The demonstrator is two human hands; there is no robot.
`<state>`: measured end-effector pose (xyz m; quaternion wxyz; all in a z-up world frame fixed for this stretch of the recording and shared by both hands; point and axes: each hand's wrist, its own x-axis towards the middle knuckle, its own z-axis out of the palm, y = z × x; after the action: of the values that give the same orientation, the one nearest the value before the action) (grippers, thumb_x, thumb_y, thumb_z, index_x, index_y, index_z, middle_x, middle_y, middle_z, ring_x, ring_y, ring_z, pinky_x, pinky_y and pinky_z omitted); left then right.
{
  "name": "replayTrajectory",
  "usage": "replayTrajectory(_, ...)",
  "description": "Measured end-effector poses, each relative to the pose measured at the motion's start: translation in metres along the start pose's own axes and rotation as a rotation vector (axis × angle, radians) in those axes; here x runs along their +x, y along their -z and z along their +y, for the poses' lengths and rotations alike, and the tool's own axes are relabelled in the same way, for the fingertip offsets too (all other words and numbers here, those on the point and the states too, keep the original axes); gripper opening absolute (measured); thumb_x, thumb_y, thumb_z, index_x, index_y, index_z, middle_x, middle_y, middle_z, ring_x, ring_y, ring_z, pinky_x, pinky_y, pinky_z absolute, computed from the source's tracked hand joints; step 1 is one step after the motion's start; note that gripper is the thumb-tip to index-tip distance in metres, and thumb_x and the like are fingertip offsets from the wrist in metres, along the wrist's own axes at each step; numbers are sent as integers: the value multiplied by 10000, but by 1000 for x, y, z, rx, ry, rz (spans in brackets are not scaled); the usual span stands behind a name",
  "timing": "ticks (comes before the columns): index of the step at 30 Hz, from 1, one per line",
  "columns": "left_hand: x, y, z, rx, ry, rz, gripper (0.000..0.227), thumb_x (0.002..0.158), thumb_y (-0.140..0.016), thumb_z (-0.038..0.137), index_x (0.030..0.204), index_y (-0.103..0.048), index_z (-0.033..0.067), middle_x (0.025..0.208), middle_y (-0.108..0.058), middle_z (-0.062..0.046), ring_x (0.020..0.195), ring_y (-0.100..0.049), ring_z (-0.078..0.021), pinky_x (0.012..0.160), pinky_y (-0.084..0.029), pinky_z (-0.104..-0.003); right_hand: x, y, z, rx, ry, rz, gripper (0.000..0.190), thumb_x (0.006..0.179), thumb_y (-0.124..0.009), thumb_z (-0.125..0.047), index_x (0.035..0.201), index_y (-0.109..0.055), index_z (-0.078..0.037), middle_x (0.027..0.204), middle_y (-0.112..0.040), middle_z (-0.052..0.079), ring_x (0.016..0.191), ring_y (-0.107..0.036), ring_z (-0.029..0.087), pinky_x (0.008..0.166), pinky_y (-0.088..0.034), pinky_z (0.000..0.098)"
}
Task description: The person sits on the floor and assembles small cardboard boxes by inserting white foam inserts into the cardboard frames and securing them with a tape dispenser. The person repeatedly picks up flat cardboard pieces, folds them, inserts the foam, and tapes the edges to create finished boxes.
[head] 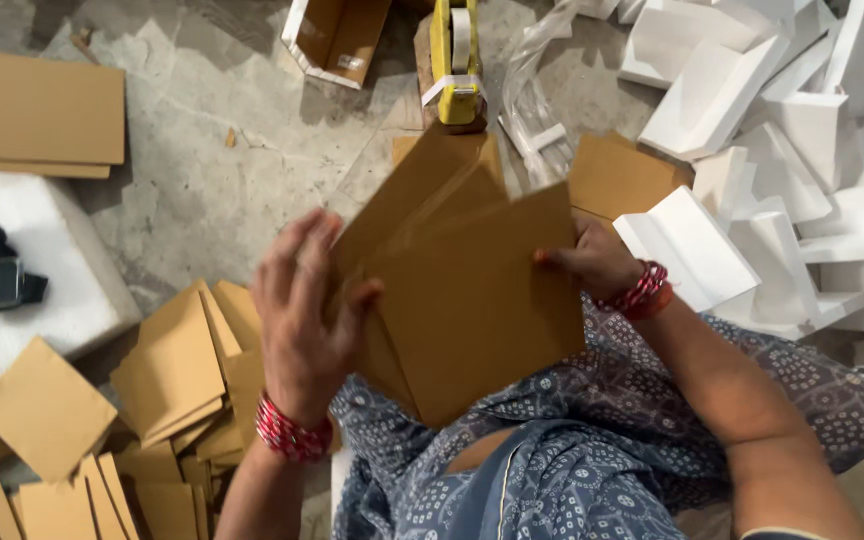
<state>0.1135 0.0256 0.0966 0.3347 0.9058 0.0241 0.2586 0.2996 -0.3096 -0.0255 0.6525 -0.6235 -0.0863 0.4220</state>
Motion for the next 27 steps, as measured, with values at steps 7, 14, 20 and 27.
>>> replayTrajectory(7, -15, -19, -15, -158, 450, -571, 428, 979, -674, 302, 1345, -623, 86, 1038, -717, -180, 929, -697, -307, 823, -533, -368, -43, -29, 17, -296, 33, -29, 449, 892, -814, -286, 1201, -679, 11, 1106, -769, 103, 999, -700, 162, 904, -571, 314)
replayTrajectory(14, -26, -20, -38, -582, 315, -610, 356, 998, -625, 236, 1317, -607, 79, 1016, -764, -144, 912, -685, -158, 806, -546, -327, -113, -71, -18, -885, 715, 263, 521, 825, -824, -322, 1212, -671, -8, 1321, -655, 140, 1221, -617, 263, 1021, -499, 347)
replayTrajectory(20, 9, -19, -42, -199, 124, -666, 364, 973, -652, 247, 1306, -644, 102, 990, -747, -195, 896, -727, -318, 776, -560, -396, -149, -61, -10, -667, 574, 77, 232, 833, -833, -226, 1020, -757, -112, 966, -793, -9, 860, -781, 145, 772, -608, 289)
replayTrajectory(27, -12, -26, -3, -306, 149, -684, 397, 969, -602, 259, 1339, -619, 115, 996, -758, -185, 913, -753, -343, 793, -577, -407, -87, -101, 12, -845, 765, 496, 543, 741, -899, -199, 1164, -612, -16, 1259, -571, 128, 1143, -587, 233, 971, -525, 362)
